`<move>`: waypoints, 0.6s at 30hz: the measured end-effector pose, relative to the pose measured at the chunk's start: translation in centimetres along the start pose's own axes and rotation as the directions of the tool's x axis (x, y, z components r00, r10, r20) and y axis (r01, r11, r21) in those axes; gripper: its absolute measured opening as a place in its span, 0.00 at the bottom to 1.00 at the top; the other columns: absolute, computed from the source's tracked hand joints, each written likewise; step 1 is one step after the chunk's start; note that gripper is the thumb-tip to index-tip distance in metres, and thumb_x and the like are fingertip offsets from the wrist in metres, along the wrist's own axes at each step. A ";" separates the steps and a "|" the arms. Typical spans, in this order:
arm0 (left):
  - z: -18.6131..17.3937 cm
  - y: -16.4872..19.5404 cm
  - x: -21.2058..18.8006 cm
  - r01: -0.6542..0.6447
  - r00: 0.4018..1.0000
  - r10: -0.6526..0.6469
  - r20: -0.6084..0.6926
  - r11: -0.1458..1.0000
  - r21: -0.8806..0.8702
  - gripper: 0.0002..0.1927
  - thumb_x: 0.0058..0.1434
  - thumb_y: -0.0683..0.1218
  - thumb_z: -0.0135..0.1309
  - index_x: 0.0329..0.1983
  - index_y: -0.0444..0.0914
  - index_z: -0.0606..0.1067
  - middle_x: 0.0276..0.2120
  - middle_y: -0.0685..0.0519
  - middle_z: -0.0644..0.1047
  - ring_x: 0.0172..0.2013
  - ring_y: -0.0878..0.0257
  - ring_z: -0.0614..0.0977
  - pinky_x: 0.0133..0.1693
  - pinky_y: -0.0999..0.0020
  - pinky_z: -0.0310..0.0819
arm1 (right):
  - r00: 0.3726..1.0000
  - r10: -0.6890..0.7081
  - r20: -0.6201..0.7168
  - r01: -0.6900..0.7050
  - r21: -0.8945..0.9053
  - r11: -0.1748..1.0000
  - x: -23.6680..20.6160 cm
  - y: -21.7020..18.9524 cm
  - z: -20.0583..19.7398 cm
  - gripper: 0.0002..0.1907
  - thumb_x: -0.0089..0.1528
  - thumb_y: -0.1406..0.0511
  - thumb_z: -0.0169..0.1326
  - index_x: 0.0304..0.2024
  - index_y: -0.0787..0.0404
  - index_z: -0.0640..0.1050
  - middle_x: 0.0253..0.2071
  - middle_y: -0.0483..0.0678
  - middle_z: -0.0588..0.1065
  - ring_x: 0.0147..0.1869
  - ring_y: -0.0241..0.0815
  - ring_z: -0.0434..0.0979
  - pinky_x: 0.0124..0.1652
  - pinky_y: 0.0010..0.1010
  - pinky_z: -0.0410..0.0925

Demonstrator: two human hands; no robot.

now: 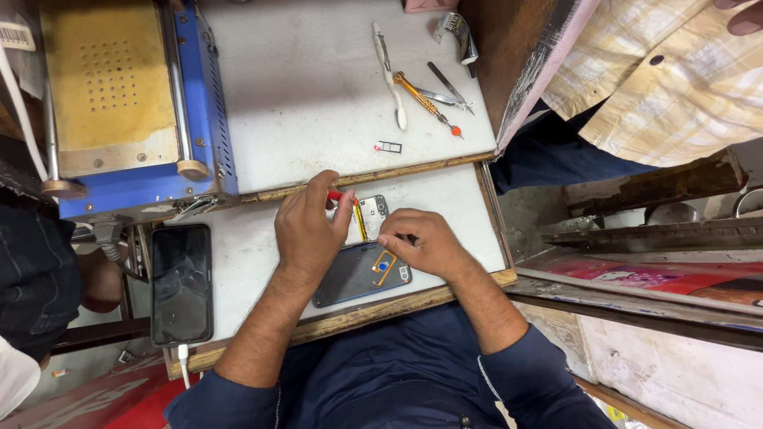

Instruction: The person disassembles a smartphone by prying open the back cover and removing the battery. They then use a screwdriver to unscrew components from the motherboard and place them on the workbench. Finally, they wipe the back cover with a green cloth.

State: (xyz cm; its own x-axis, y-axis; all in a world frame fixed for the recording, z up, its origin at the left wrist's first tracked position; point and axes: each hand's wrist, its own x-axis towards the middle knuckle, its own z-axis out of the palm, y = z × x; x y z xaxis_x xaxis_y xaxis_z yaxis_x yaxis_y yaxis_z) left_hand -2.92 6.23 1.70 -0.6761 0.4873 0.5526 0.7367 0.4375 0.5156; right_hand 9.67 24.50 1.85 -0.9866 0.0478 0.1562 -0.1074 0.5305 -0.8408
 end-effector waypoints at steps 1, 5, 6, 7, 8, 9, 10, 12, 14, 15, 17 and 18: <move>0.2 -0.1 0.0 -0.009 1.000 0.009 -0.006 1.000 0.011 0.21 0.62 0.45 0.66 0.54 0.36 0.72 0.29 0.53 0.80 0.30 0.59 0.84 0.37 0.61 0.78 | 1.000 0.022 -0.005 -0.022 0.001 1.000 -0.1 0.1 0.0 0.06 0.63 0.64 0.62 0.36 0.62 0.82 0.36 0.46 0.81 0.35 0.36 0.80 0.36 0.26 0.72; 0.3 -0.3 0.1 -0.011 1.000 0.010 0.021 0.999 0.041 0.20 0.63 0.46 0.66 0.54 0.36 0.72 0.29 0.52 0.80 0.30 0.59 0.84 0.37 0.62 0.78 | 0.997 0.082 -0.008 -0.082 0.002 0.997 0.1 0.2 0.2 0.07 0.63 0.64 0.62 0.36 0.62 0.83 0.36 0.46 0.81 0.34 0.35 0.78 0.34 0.26 0.72; 0.3 -0.2 0.1 -0.011 1.000 0.010 0.025 0.999 0.044 0.20 0.63 0.46 0.65 0.53 0.36 0.72 0.29 0.52 0.80 0.30 0.59 0.84 0.36 0.62 0.77 | 0.996 0.094 -0.007 -0.094 0.000 0.996 0.1 0.2 0.2 0.07 0.63 0.64 0.62 0.36 0.62 0.83 0.36 0.45 0.81 0.34 0.35 0.78 0.34 0.26 0.72; 0.2 -0.1 0.2 -0.013 1.000 0.012 0.028 0.999 0.046 0.19 0.64 0.46 0.65 0.53 0.36 0.72 0.28 0.52 0.80 0.30 0.59 0.84 0.36 0.61 0.77 | 0.996 0.085 -0.010 -0.085 -0.002 0.996 0.1 0.3 0.2 0.07 0.63 0.64 0.62 0.36 0.62 0.83 0.36 0.45 0.81 0.34 0.35 0.79 0.34 0.26 0.72; 0.0 0.0 0.4 -0.031 0.998 0.030 0.051 0.999 0.015 0.18 0.64 0.45 0.64 0.54 0.36 0.72 0.30 0.52 0.80 0.31 0.58 0.84 0.37 0.61 0.77 | 0.997 0.075 -0.013 -0.075 -0.005 0.997 0.1 0.3 0.2 0.07 0.63 0.64 0.62 0.36 0.62 0.82 0.36 0.45 0.81 0.35 0.34 0.79 0.35 0.26 0.72; -0.1 0.2 0.6 -0.048 0.996 0.049 0.073 0.999 -0.016 0.18 0.64 0.44 0.62 0.54 0.36 0.72 0.31 0.51 0.80 0.32 0.58 0.84 0.37 0.61 0.78 | 0.998 0.065 -0.016 -0.065 -0.008 0.998 0.1 0.3 0.2 0.07 0.64 0.63 0.62 0.35 0.62 0.82 0.35 0.45 0.81 0.35 0.34 0.80 0.35 0.25 0.72; -0.3 0.5 0.8 -0.064 0.993 0.068 0.095 0.997 -0.048 0.17 0.65 0.44 0.61 0.54 0.36 0.72 0.33 0.50 0.81 0.33 0.58 0.84 0.38 0.61 0.78 | 0.998 0.063 -0.018 -0.063 -0.006 0.998 0.1 0.3 0.2 0.07 0.64 0.63 0.62 0.36 0.62 0.82 0.36 0.45 0.81 0.35 0.35 0.79 0.35 0.26 0.72; -0.8 1.1 1.3 -0.187 0.974 0.198 0.108 0.977 -0.103 0.18 0.62 0.40 0.56 0.55 0.38 0.72 0.39 0.49 0.81 0.40 0.54 0.85 0.43 0.60 0.79 | 0.998 0.063 -0.020 -0.063 -0.003 0.998 0.0 0.3 0.2 0.07 0.64 0.63 0.62 0.37 0.62 0.83 0.36 0.46 0.81 0.35 0.35 0.79 0.36 0.26 0.72; -1.1 1.8 1.9 -0.149 0.960 0.159 0.232 0.987 -0.060 0.16 0.63 0.42 0.56 0.55 0.40 0.73 0.39 0.48 0.82 0.40 0.53 0.84 0.43 0.58 0.79 | 0.997 0.073 -0.015 -0.074 -0.025 0.997 0.0 0.2 0.2 0.08 0.64 0.63 0.62 0.37 0.62 0.82 0.36 0.45 0.81 0.34 0.35 0.79 0.36 0.26 0.72; -1.1 2.2 2.4 -0.060 0.938 0.049 0.342 0.998 0.021 0.14 0.66 0.46 0.58 0.53 0.40 0.73 0.36 0.49 0.81 0.37 0.54 0.84 0.41 0.57 0.78 | 0.997 0.075 -0.012 -0.076 -0.036 0.996 0.1 0.2 0.2 0.08 0.64 0.63 0.61 0.37 0.62 0.82 0.36 0.45 0.81 0.34 0.35 0.79 0.36 0.26 0.72; -1.4 2.6 3.3 0.012 0.912 -0.046 0.407 0.996 0.085 0.15 0.67 0.48 0.60 0.54 0.39 0.74 0.34 0.48 0.81 0.35 0.53 0.84 0.38 0.56 0.78 | 0.996 0.091 -0.010 -0.091 -0.020 0.996 0.1 0.1 0.2 0.08 0.64 0.63 0.61 0.37 0.62 0.82 0.36 0.45 0.81 0.34 0.35 0.79 0.36 0.26 0.72; -1.6 2.6 3.7 0.003 0.927 -0.025 0.374 0.998 0.059 0.17 0.65 0.46 0.60 0.55 0.38 0.73 0.35 0.47 0.81 0.35 0.52 0.83 0.38 0.56 0.78 | 0.995 0.099 -0.008 -0.099 -0.012 0.995 0.0 0.1 0.2 0.07 0.64 0.63 0.61 0.36 0.62 0.82 0.36 0.46 0.81 0.34 0.36 0.79 0.36 0.26 0.72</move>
State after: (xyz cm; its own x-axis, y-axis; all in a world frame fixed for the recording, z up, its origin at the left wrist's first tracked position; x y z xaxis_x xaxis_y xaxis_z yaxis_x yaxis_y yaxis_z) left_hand -3.49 8.00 6.16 -0.6417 0.7236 0.2543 0.7340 0.4830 0.4775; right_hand 9.62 24.40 1.68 -0.9914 0.1069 0.0760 -0.0074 0.5333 -0.8459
